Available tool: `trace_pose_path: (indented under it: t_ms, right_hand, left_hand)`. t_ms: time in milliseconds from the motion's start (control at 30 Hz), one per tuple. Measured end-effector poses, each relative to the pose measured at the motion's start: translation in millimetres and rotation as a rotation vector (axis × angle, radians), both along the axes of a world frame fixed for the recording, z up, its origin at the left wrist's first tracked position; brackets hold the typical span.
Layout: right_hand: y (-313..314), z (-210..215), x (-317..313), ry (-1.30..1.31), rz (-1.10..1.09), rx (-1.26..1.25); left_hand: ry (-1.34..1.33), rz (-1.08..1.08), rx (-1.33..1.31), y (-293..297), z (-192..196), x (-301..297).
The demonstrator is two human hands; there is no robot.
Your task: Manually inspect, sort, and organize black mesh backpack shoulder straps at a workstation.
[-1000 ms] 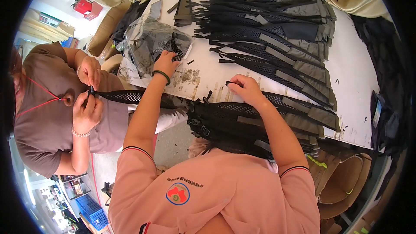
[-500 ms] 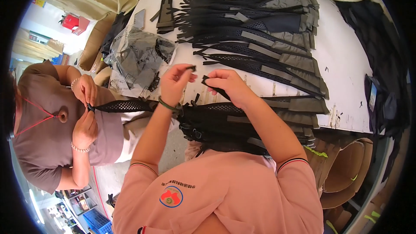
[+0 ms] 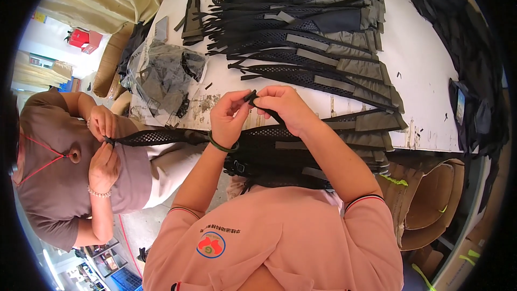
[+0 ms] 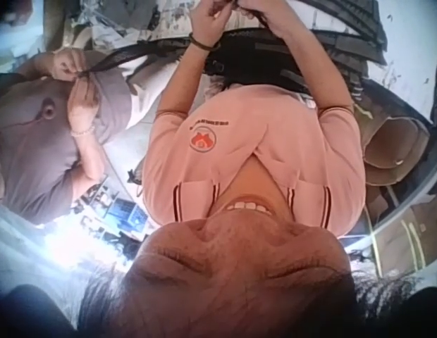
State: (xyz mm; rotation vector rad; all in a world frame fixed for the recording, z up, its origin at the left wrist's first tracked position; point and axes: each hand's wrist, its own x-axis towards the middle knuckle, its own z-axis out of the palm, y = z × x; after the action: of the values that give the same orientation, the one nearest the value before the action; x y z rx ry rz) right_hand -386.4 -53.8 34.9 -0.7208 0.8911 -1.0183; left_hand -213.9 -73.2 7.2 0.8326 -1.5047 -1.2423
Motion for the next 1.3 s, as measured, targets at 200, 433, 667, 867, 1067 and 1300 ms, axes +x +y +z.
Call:
trace_pose_path:
  t_ms: [200, 433, 667, 867, 1067, 1300]
  right_hand:
    - [5.0, -1.2, -1.1, -0.076, -0.008, 0.037]
    - [11.1, -5.1, 12.9, 0.008, -0.142, -0.15]
    - [12.4, -7.2, 15.8, -0.15, -0.179, -0.109]
    - [9.4, 10.1, 4.5, -0.018, -0.104, -0.232]
    - [13.6, 13.0, -4.3, 0.708, -0.043, -0.764]
    - [22.1, 8.3, 1.7, 0.85, -0.351, -0.983]
  left_hand:
    - [-0.128, 0.018, -0.125, 2.9, -0.5, 2.3]
    - [-0.069, 0.061, -0.137, 7.8, 4.9, -2.2]
    - [-0.211, 0.168, -0.359, 4.3, 9.6, -0.2]
    - [-0.301, 0.122, -0.473, 3.9, 22.4, 1.8]
    - [0.619, -0.121, 0.822, 4.0, 38.9, -5.7]
    - [0.378, -0.138, 0.575, 3.6, 19.3, -13.5]
